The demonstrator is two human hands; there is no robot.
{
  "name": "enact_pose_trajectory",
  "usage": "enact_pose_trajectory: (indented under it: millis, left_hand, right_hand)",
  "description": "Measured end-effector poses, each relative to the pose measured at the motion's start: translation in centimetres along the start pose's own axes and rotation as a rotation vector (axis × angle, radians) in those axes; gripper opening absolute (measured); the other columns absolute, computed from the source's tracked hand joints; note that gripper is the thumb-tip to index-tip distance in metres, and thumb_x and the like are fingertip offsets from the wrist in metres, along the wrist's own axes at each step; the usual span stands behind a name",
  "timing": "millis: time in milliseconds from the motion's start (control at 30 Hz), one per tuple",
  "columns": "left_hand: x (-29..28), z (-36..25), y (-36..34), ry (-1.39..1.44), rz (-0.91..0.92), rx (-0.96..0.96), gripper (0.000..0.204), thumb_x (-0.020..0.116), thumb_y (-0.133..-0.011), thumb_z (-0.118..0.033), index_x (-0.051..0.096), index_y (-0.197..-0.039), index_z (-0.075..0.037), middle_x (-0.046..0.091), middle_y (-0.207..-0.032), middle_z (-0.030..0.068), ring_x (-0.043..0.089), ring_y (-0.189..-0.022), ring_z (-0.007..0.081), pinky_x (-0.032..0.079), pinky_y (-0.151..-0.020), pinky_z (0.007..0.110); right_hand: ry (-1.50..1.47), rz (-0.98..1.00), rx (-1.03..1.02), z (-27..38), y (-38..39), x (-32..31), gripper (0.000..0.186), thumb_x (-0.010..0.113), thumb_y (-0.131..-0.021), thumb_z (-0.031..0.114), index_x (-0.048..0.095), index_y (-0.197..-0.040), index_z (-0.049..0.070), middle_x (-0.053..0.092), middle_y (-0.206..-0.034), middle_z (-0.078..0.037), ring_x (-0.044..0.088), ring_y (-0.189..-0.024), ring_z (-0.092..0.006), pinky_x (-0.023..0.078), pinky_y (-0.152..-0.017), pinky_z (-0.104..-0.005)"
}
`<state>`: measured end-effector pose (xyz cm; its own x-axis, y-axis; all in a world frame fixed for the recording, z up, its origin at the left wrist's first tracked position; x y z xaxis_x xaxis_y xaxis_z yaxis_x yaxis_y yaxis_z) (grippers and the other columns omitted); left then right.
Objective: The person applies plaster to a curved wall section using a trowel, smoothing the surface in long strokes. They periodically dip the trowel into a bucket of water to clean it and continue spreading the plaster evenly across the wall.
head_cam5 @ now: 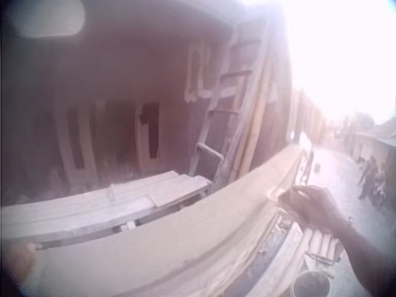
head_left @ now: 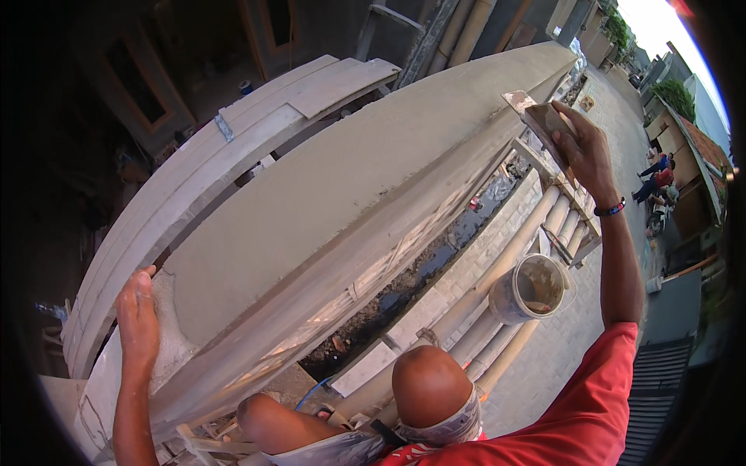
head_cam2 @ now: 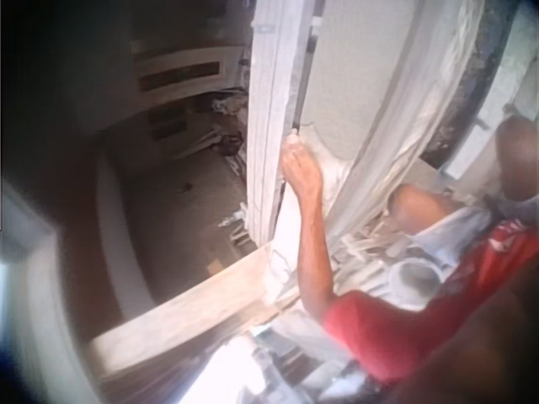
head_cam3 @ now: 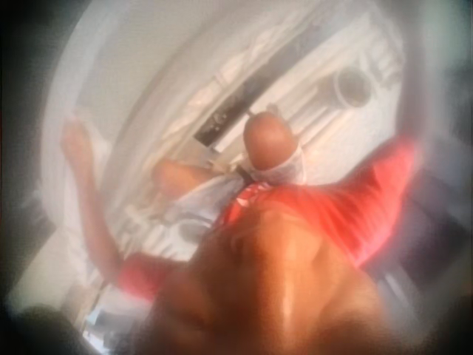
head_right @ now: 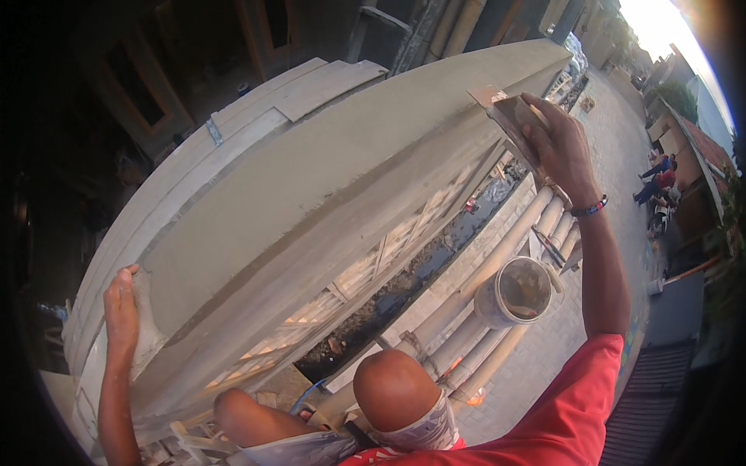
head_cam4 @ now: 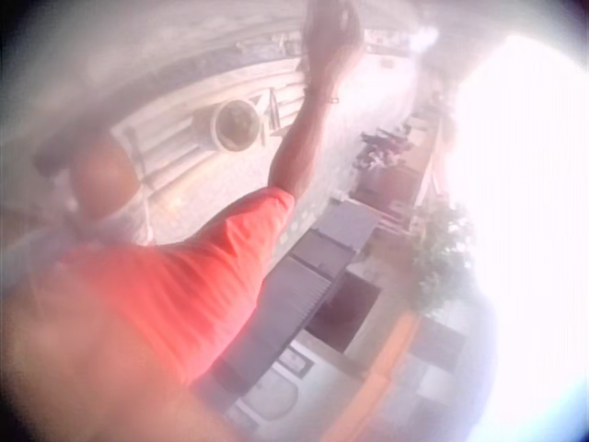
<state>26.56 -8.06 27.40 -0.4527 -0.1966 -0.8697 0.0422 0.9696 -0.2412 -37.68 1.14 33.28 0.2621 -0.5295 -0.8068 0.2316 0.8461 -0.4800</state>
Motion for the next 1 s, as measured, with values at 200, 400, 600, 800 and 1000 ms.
enact_pose_trajectory:
  millis: [200, 400, 600, 800, 1000]
  left_hand:
    - [0.0, 0.5, 0.1, -0.009, -0.010, -0.011, 0.055, 0.040, -0.103, -0.042, 0.064, -0.115, 0.007, 0.064, -0.114, 0.0208, 0.056, -0.113, 0.0283, 0.037, -0.103, 0.037]
    - [-0.4, 0.1, 0.2, -0.002, 0.004, -0.038, 0.055, 0.040, -0.104, -0.041, 0.064, -0.114, 0.008, 0.065, -0.111, 0.0204, 0.057, -0.110, 0.0268, 0.037, -0.102, 0.037]
    - [0.2, -0.1, -0.4, 0.068, 0.024, 0.023, 0.056, 0.039, -0.104, -0.041, 0.064, -0.113, 0.008, 0.065, -0.110, 0.0200, 0.057, -0.109, 0.0268, 0.038, -0.101, 0.037]
    - [0.0, 0.1, 0.0, 0.006, 0.005, -0.026, 0.057, 0.038, -0.103, -0.041, 0.064, -0.113, 0.009, 0.065, -0.110, 0.0206, 0.058, -0.108, 0.0273, 0.039, -0.100, 0.037]
    - [-0.2, 0.2, -0.1, 0.013, 0.050, -0.019, 0.058, 0.039, -0.103, -0.044, 0.064, -0.114, 0.007, 0.063, -0.115, 0.0239, 0.056, -0.111, 0.0345, 0.037, -0.104, 0.041]
  right_hand:
    - [-0.056, 0.082, -0.177, 4.8, 0.0, 3.4, 0.045, 0.066, -0.083, 0.005, 0.060, -0.128, 0.007, 0.063, -0.097, -0.015, 0.063, -0.087, -0.0326, 0.049, -0.081, -0.0404]
    - [0.040, 0.099, -0.160, 1.3, -2.6, 4.7, 0.044, 0.064, -0.084, 0.005, 0.061, -0.129, 0.006, 0.065, -0.104, -0.018, 0.064, -0.094, -0.0355, 0.049, -0.087, -0.0420]
    - [0.349, -0.061, 0.012, -11.4, -8.8, 0.0, 0.044, 0.062, -0.086, 0.006, 0.061, -0.130, 0.007, 0.068, -0.115, -0.020, 0.068, -0.098, -0.0296, 0.050, -0.092, -0.0390]
    - [-0.107, 0.058, -0.172, 1.5, -3.5, 2.9, 0.042, 0.066, -0.088, 0.010, 0.061, -0.129, 0.006, 0.071, -0.102, -0.014, 0.066, -0.090, -0.0190, 0.051, -0.085, -0.0345]
    - [-0.771, -0.027, 0.153, 4.1, 1.9, 3.7, 0.060, 0.065, -0.090, 0.010, 0.042, -0.145, 0.003, 0.066, -0.103, -0.014, 0.064, -0.096, -0.0159, 0.052, -0.083, -0.0295]
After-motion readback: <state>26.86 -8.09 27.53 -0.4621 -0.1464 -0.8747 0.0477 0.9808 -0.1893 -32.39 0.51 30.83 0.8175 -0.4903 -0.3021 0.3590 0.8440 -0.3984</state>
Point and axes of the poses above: each hand's wrist, its own y-axis away from the middle knuckle, its own x-axis out of the palm, z = x × y, the point moved 4 cm from there along -y, towards the middle knuckle
